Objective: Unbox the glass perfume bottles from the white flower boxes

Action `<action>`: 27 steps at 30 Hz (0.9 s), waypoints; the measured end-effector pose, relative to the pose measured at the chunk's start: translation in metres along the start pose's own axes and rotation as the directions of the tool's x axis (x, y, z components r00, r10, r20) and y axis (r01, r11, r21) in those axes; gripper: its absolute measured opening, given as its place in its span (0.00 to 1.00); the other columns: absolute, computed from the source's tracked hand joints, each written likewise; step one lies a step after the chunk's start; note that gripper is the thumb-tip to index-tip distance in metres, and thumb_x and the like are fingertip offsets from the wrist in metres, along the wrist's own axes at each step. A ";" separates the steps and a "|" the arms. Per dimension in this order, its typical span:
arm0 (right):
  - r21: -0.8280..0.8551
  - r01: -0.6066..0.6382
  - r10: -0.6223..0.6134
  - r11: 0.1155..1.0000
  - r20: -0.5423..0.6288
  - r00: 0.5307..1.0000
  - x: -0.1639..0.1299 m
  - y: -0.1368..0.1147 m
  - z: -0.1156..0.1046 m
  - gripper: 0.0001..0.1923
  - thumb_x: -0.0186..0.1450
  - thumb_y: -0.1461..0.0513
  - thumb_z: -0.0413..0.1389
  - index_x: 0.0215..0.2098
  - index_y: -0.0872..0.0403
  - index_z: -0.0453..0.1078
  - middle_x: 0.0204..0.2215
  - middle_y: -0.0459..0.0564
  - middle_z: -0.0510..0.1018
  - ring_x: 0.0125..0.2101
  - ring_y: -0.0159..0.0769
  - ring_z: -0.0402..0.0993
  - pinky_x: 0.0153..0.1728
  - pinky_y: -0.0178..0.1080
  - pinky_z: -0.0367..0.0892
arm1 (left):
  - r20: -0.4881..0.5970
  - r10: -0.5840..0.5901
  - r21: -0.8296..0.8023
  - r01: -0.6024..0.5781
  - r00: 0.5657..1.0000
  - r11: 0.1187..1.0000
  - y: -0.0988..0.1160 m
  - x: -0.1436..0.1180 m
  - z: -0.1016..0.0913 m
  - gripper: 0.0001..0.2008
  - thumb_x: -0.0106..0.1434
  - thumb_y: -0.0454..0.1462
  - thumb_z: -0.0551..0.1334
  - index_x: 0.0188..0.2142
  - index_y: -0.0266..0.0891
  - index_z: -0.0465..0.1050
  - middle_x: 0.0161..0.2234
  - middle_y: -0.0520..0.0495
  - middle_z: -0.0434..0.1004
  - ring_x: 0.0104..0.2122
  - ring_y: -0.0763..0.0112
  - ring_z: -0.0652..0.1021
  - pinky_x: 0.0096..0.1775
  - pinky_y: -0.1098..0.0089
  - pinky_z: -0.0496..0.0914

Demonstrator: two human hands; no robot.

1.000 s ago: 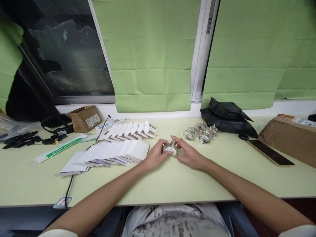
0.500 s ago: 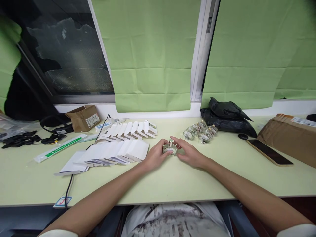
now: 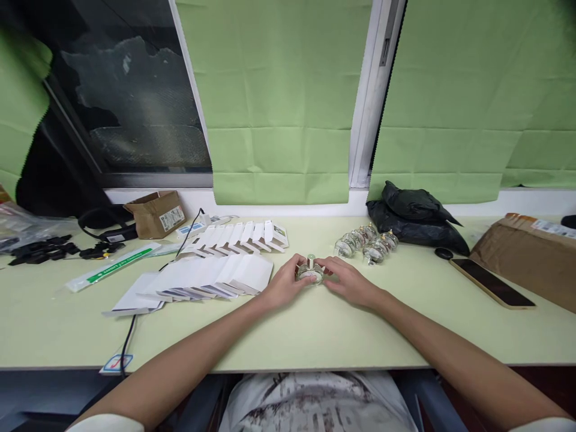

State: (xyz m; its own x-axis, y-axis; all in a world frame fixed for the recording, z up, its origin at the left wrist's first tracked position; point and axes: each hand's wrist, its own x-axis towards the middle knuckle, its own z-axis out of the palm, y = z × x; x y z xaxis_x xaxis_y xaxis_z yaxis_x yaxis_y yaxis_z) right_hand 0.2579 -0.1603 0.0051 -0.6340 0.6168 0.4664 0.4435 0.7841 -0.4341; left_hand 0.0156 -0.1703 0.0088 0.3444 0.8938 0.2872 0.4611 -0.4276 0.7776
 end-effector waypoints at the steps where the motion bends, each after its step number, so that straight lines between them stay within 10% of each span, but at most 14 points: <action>1: -0.004 -0.006 0.006 1.000 0.004 1.000 0.000 0.000 -0.001 0.31 0.70 0.66 0.55 0.70 0.45 0.59 0.48 0.54 0.76 0.48 0.45 0.71 0.50 0.47 0.70 | 0.000 -0.003 -0.004 0.003 1.000 1.000 -0.001 0.000 0.000 0.17 0.65 0.49 0.66 0.45 0.43 0.67 0.38 0.53 0.73 0.36 0.69 0.71 0.38 0.70 0.66; 7: -0.035 -0.019 0.019 0.999 0.023 1.000 -0.002 -0.001 -0.011 0.32 0.67 0.68 0.54 0.68 0.46 0.60 0.52 0.54 0.76 0.51 0.46 0.71 0.52 0.48 0.69 | -0.007 -0.020 -0.011 0.020 1.000 1.000 -0.001 0.001 -0.001 0.18 0.63 0.50 0.67 0.45 0.43 0.67 0.36 0.55 0.71 0.32 0.71 0.69 0.35 0.71 0.65; 16: 0.085 -0.068 0.088 0.994 -0.254 0.963 0.006 -0.012 -0.010 0.16 0.75 0.60 0.52 0.59 0.46 0.68 0.47 0.52 0.77 0.44 0.41 0.73 0.51 0.49 0.68 | 0.026 0.004 0.001 -0.004 1.000 1.000 0.002 0.000 0.001 0.21 0.64 0.52 0.66 0.47 0.40 0.74 0.41 0.48 0.77 0.41 0.62 0.75 0.43 0.67 0.67; 27: 0.255 -0.099 0.161 0.962 -0.235 0.958 0.007 -0.025 0.002 0.14 0.71 0.56 0.59 0.55 0.46 0.73 0.44 0.50 0.77 0.45 0.42 0.73 0.50 0.47 0.68 | 0.141 0.053 -0.046 -0.047 0.989 0.998 0.011 -0.004 0.004 0.22 0.64 0.54 0.66 0.46 0.40 0.75 0.37 0.50 0.75 0.36 0.67 0.71 0.37 0.68 0.65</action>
State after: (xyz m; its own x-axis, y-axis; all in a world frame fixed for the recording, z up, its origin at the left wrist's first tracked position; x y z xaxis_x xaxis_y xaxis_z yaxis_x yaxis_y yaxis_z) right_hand 0.2411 -0.1757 0.0180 -0.3871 0.7339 0.5582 0.3277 0.6754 -0.6607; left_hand 0.0226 -0.1787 0.0136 0.4804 0.8418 0.2462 0.4066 -0.4625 0.7879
